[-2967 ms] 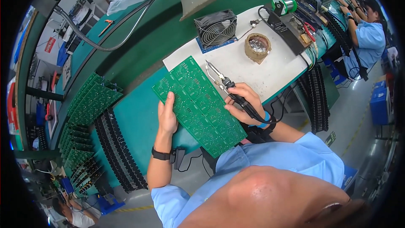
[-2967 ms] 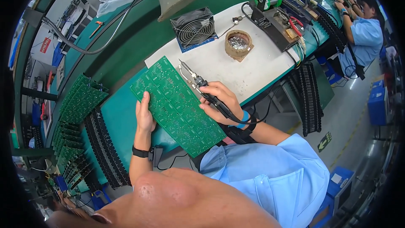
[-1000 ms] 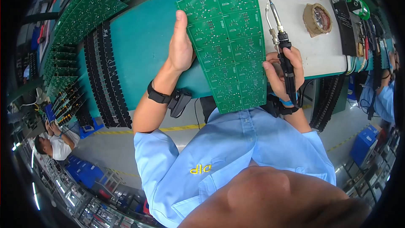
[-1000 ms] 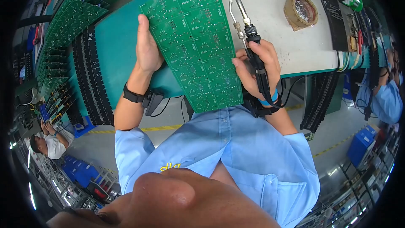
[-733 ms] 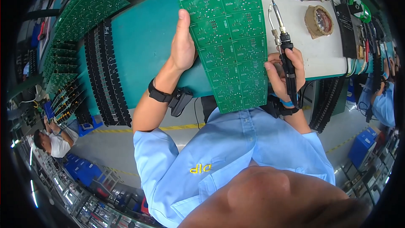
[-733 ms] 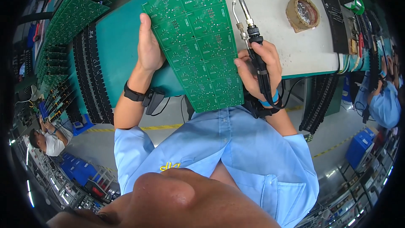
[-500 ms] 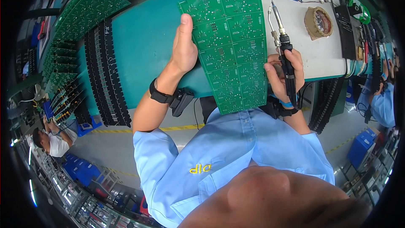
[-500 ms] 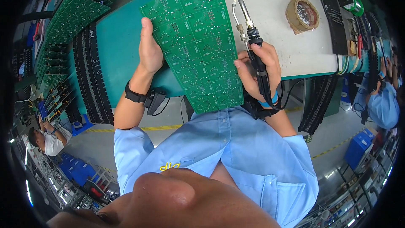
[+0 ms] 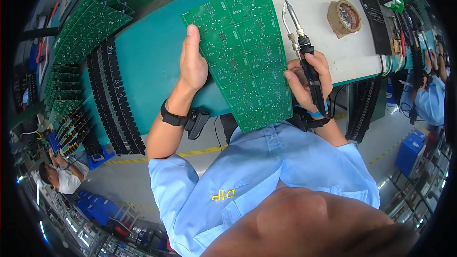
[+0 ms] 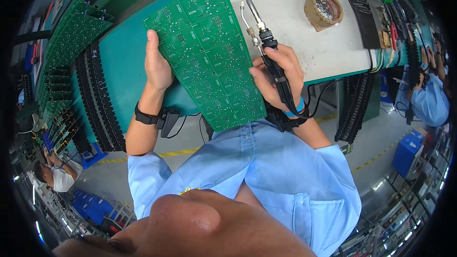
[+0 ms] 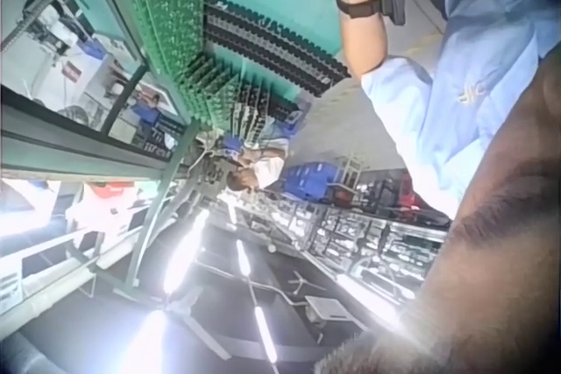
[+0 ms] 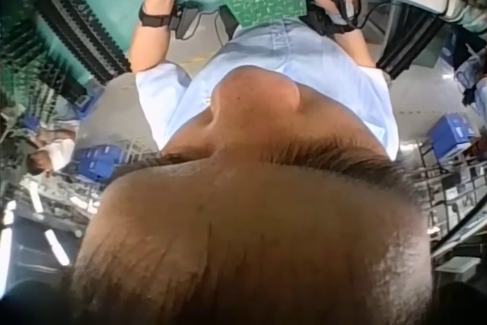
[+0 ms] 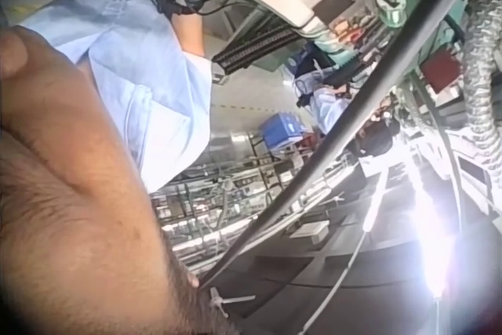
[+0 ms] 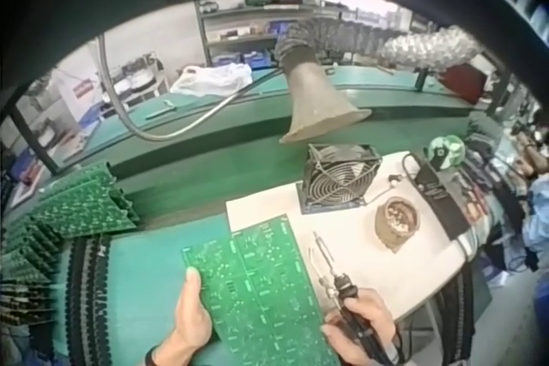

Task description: The person flips a circuit board, solders the underside with a soldering iron, and turns it back over to touch the components before placing it on a stack. They then pick up another board and repeat the process of flipping and soldering.

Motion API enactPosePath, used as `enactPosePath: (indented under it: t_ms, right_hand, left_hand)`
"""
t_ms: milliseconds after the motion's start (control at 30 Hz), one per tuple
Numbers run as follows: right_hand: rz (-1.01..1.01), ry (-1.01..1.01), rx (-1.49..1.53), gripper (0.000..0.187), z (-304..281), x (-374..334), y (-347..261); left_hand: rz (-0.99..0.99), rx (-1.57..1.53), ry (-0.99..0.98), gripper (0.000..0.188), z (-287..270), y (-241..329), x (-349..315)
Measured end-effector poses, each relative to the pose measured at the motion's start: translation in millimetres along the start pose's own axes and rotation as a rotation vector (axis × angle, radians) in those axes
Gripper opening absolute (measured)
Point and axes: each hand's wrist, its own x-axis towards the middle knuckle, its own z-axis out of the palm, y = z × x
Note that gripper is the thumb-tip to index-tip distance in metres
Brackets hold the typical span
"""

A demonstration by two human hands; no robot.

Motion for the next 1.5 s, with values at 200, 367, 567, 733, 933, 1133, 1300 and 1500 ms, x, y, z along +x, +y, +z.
enactPosePath:
  t_ms: [200, 367, 567, 733, 933, 1133, 1300, 1500]
  right_hand:
    - [-0.006, 0.006, 0.008, 0.069, 0.4, 0.6, 0.3]
    - [-0.004, 0.013, 0.022, 0.07, 1.1, -0.3, 1.7]
    - [0.008, 0.016, 0.021, 0.069, 0.4, 0.2, 0.4]
    - [0.007, 0.022, 0.02, 0.069, 0.9, -0.4, 0.9]
    - [0.006, 0.019, 0.006, 0.069, 0.8, 1.7, -0.9]
    - [-0.003, 0.024, 0.01, 0.069, 1.5, 1.6, -0.5]
    - [-0.024, 0.019, -0.032, 0.069, 0.3, 1.9, -0.7]
    - [-0.017, 0.108, 0.003, 0.06, 5.5, 2.1, -1.9]
  left_hand:
    - [0.006, 0.004, -0.016, 0.055, -1.4, -0.9, -0.6]
    - [0.013, 0.012, -0.006, 0.055, -0.9, 0.0, -0.8]
    - [-0.012, 0.003, 0.014, 0.055, -0.8, -0.9, -1.3]
    - [-0.012, 0.03, 0.009, 0.055, -1.1, 0.4, -1.6]
    - [-0.026, 0.007, 0.058, 0.056, -1.0, -2.9, -0.1]
    - [-0.063, -0.039, 0.061, 0.057, -3.3, -3.4, -1.2]
    - [-0.022, -0.038, 0.049, 0.058, -1.0, -3.0, 0.2]
    - [-0.024, -0.042, 0.034, 0.06, 0.8, -2.7, -1.5]
